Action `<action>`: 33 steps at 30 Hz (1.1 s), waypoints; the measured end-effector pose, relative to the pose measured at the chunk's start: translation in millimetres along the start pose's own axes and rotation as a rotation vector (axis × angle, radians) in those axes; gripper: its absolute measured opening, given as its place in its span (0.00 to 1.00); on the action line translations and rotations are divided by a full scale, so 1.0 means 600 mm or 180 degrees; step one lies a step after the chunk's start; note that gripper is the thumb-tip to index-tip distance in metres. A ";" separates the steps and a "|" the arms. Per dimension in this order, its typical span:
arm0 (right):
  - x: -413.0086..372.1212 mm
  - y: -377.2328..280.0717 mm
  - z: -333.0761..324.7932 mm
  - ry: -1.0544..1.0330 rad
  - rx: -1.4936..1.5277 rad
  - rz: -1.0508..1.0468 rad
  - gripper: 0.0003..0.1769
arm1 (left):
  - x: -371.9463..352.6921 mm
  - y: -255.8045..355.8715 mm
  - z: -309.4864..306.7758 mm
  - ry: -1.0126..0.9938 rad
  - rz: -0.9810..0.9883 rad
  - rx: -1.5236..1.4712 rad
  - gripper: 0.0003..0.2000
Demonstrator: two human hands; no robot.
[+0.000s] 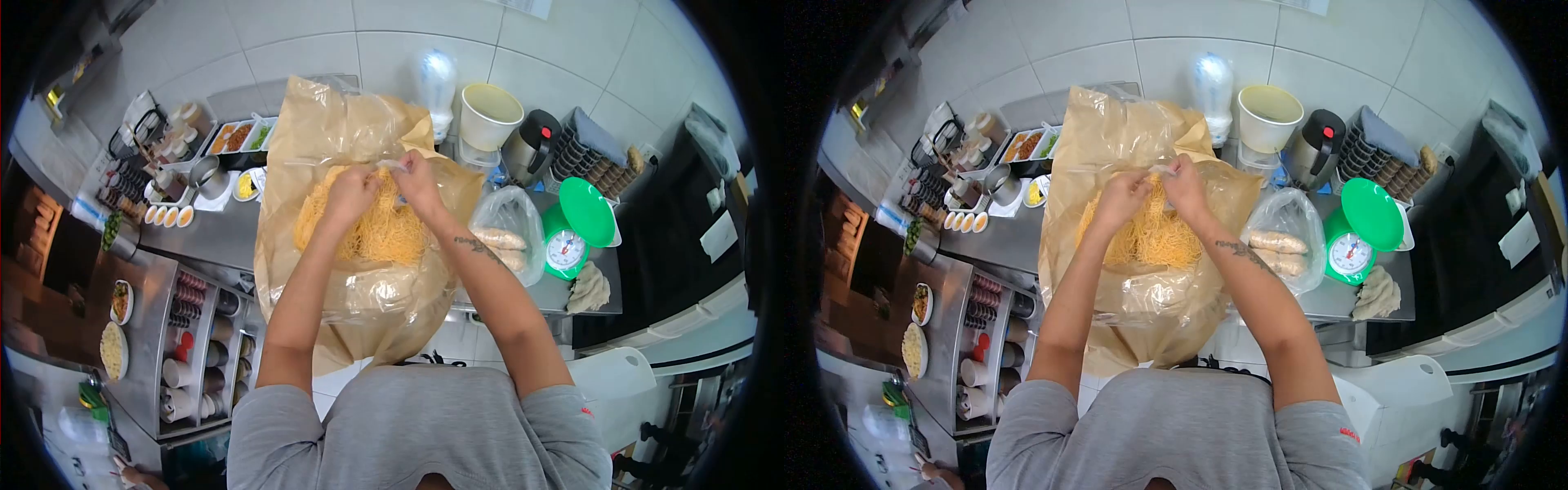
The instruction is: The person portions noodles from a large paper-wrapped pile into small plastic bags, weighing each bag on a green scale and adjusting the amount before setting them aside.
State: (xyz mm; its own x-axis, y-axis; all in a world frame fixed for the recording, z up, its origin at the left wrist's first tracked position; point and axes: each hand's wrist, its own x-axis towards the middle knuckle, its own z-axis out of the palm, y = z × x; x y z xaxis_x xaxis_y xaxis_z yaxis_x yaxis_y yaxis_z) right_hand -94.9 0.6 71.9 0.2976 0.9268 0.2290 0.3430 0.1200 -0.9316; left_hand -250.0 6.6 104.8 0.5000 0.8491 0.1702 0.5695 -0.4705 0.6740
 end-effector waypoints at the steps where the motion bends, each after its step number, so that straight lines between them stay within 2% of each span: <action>1: 0.003 -0.007 0.001 0.0078 -0.0111 -0.0080 0.10 | -0.002 -0.001 -0.005 0.0186 0.0117 -0.0195 0.32; 4: 0.006 -0.027 0.000 0.0138 -0.0383 -0.0222 0.11 | -0.043 -0.016 0.033 0.0500 0.0180 -0.0563 0.37; 6: 0.010 -0.042 0.002 -0.0060 -0.0416 -0.0231 0.12 | -0.054 -0.051 0.095 0.0628 0.0036 0.0040 0.37; 7: 0.012 -0.049 -0.001 -0.0169 -0.0763 -0.0308 0.13 | -0.056 -0.051 0.105 0.0704 -0.0029 0.0349 0.37; 9: 0.018 -0.056 -0.019 -0.0360 -0.1463 -0.0444 0.14 | -0.046 -0.057 0.084 0.0798 -0.0495 -0.0417 0.35; 12: 0.033 -0.060 -0.063 -0.1491 -0.1471 0.0699 0.13 | -0.043 -0.020 0.021 0.0525 -0.0894 -0.1414 0.29; 13: 0.025 -0.061 -0.064 -0.1234 -0.1236 0.0447 0.12 | -0.040 -0.008 0.005 0.0380 -0.0957 -0.1700 0.27; 15: 0.009 -0.069 -0.052 -0.0709 -0.0760 -0.0094 0.11 | -0.026 -0.006 0.003 0.0466 -0.0390 -0.1885 0.22; 18: -0.004 -0.105 -0.019 0.0005 -0.0550 -0.0687 0.11 | -0.016 0.030 -0.022 0.0508 0.0345 -0.2279 0.16; 19: -0.003 -0.120 -0.024 -0.0009 -0.0371 -0.0807 0.11 | -0.010 0.048 -0.031 0.0499 0.0576 -0.2432 0.14; 21: 0.002 -0.147 -0.040 -0.0032 -0.0018 -0.1029 0.11 | 0.014 0.072 -0.031 -0.0077 0.0332 -0.0873 0.12; 22: 0.002 -0.148 -0.043 -0.0120 -0.0249 -0.0966 0.10 | 0.027 0.078 -0.028 -0.0358 0.0207 -0.0100 0.11; 24: 0.001 -0.148 -0.047 -0.0295 -0.0710 -0.0847 0.09 | 0.052 0.077 -0.019 -0.0529 0.0176 0.0533 0.11; 25: 0.009 -0.143 -0.052 -0.0172 -0.1022 -0.0736 0.09 | 0.064 0.076 -0.017 -0.0611 0.0184 0.0869 0.12; 27: 0.013 -0.117 -0.064 0.0026 -0.1660 -0.0481 0.10 | 0.065 0.060 -0.018 -0.0568 0.0183 -0.0131 0.14; 28: 0.011 -0.107 -0.066 -0.0089 -0.1534 -0.0470 0.10 | 0.065 0.052 -0.024 -0.0543 0.0183 -0.0615 0.16; 30: 0.004 -0.090 -0.072 -0.0295 -0.1289 -0.0449 0.11 | 0.037 0.033 -0.013 0.0067 0.0236 -0.0922 0.21; 31: 0.006 -0.087 -0.071 -0.0155 -0.1192 -0.0503 0.11 | 0.020 0.022 0.003 0.0371 0.0274 -0.1080 0.23; 33: 0.008 -0.084 -0.058 0.0107 -0.0974 -0.0593 0.11 | -0.005 -0.045 0.093 0.0473 0.0408 -0.0875 0.25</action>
State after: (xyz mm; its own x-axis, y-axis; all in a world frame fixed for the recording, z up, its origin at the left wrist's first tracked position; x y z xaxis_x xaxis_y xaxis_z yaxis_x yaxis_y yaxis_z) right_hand -80.1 -13.6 129.7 0.2321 0.8863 0.4008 0.6436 0.1690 -0.7465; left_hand -230.7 3.2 46.2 0.4441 0.8225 0.3553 0.3009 -0.5104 0.8056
